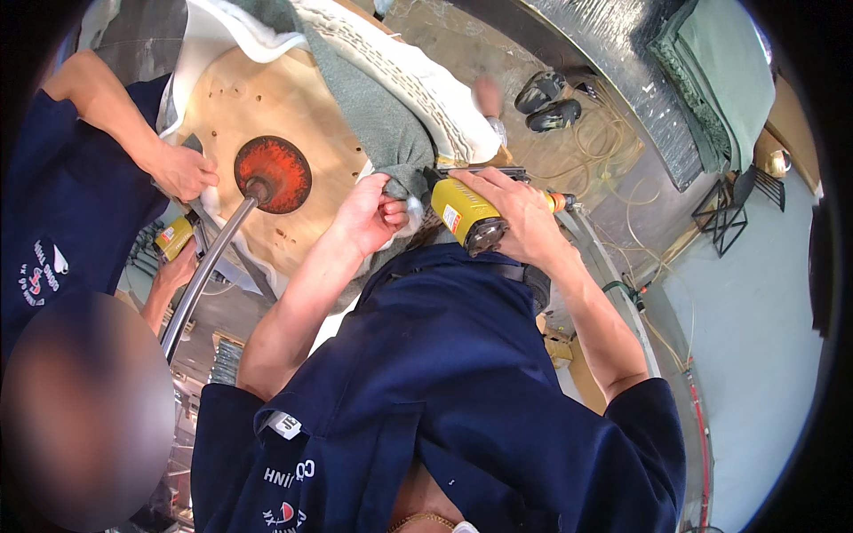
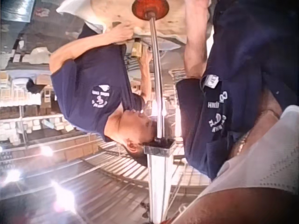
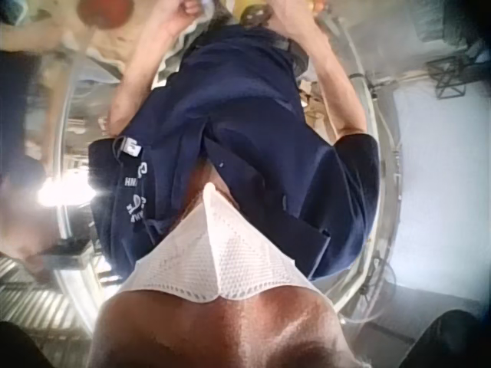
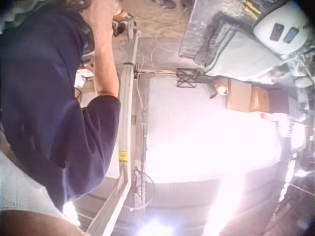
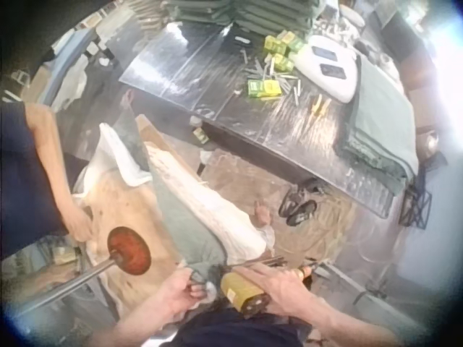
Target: The person assembles cushion covers by placing fabric and foam layers onto a circular fixture, then using a staple gun to secure the edges. They repeatedly flip the cushion, add layers, and staple the perimeter.
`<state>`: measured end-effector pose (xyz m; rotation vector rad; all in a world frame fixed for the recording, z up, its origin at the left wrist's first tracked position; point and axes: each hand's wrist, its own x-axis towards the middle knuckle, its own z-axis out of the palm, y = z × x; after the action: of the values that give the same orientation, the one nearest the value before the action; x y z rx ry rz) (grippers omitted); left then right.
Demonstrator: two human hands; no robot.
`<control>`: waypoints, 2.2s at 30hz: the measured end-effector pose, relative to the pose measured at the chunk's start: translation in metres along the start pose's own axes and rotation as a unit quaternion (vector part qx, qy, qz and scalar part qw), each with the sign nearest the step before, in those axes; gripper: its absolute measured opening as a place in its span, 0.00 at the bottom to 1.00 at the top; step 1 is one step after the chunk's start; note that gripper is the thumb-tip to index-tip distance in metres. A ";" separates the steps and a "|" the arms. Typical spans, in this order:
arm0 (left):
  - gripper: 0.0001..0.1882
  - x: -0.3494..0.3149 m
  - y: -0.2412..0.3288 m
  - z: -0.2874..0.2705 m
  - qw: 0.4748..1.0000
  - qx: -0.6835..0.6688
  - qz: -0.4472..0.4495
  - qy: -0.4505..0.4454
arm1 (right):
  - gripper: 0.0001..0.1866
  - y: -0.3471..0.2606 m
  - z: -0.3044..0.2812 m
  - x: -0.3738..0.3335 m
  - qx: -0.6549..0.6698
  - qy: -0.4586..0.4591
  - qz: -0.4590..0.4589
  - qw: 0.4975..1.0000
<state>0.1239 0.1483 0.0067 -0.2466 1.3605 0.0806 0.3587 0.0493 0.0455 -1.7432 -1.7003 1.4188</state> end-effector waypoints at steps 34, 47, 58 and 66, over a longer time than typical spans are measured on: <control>0.24 -0.006 0.012 -0.010 0.598 0.642 0.441 0.190 | 0.37 -0.023 -0.061 0.074 -0.215 -0.181 -0.098 0.955; 0.17 0.007 -0.011 -0.019 0.586 0.571 0.538 0.206 | 0.37 -0.047 -0.034 0.110 -0.347 -0.255 -0.084 0.899; 0.23 0.033 -0.015 -0.020 0.646 0.535 0.518 0.168 | 0.47 -0.003 -0.071 0.097 -0.256 -0.235 -0.074 0.935; 0.15 0.024 -0.055 -0.011 0.717 0.439 0.481 0.249 | 0.47 -0.053 -0.067 0.117 -0.347 -0.296 -0.154 0.877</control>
<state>0.1293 0.0903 -0.0118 1.3710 1.7781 0.2317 0.3578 0.1925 0.0692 -1.2456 -2.9559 1.3614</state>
